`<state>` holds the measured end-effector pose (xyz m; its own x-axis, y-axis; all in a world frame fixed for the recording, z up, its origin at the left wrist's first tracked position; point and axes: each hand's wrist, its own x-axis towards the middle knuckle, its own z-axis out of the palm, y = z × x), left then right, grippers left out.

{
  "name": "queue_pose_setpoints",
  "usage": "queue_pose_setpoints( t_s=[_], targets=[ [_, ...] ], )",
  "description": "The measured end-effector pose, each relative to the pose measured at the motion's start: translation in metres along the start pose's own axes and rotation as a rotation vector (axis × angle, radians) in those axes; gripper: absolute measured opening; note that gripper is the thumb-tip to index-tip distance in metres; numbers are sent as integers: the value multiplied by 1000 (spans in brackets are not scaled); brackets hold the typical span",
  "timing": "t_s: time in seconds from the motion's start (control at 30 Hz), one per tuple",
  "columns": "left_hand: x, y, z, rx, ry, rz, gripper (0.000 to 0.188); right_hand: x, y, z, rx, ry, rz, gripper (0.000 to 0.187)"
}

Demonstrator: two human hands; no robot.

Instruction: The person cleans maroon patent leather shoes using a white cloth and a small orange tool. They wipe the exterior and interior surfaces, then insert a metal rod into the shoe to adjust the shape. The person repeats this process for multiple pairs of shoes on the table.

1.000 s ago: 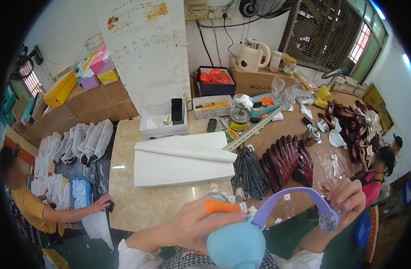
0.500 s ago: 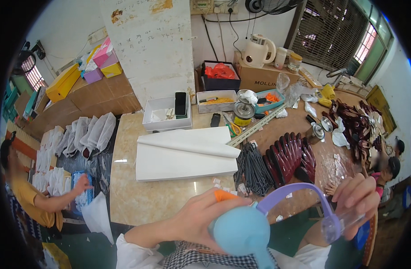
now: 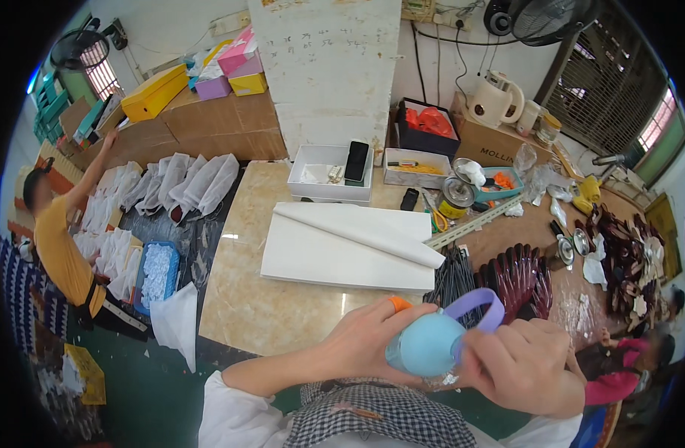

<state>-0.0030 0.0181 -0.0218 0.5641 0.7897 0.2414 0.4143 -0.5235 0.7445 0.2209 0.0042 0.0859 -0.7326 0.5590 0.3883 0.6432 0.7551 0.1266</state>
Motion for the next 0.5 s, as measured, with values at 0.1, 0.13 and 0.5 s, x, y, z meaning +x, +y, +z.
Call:
queue_pose_setpoints(
  t_s=[0.1,0.13,0.5],
  targets=[
    [0,-12,1,21,39,-41,89,10,-1,12,-40,-66,113,33],
    [0,-18,1,24,48,-56,89,14,2,15,-23,-83,139,35],
    [32,-83,-18,234,294,-176,85,77,40,114,81,22,217,47]
  ],
)
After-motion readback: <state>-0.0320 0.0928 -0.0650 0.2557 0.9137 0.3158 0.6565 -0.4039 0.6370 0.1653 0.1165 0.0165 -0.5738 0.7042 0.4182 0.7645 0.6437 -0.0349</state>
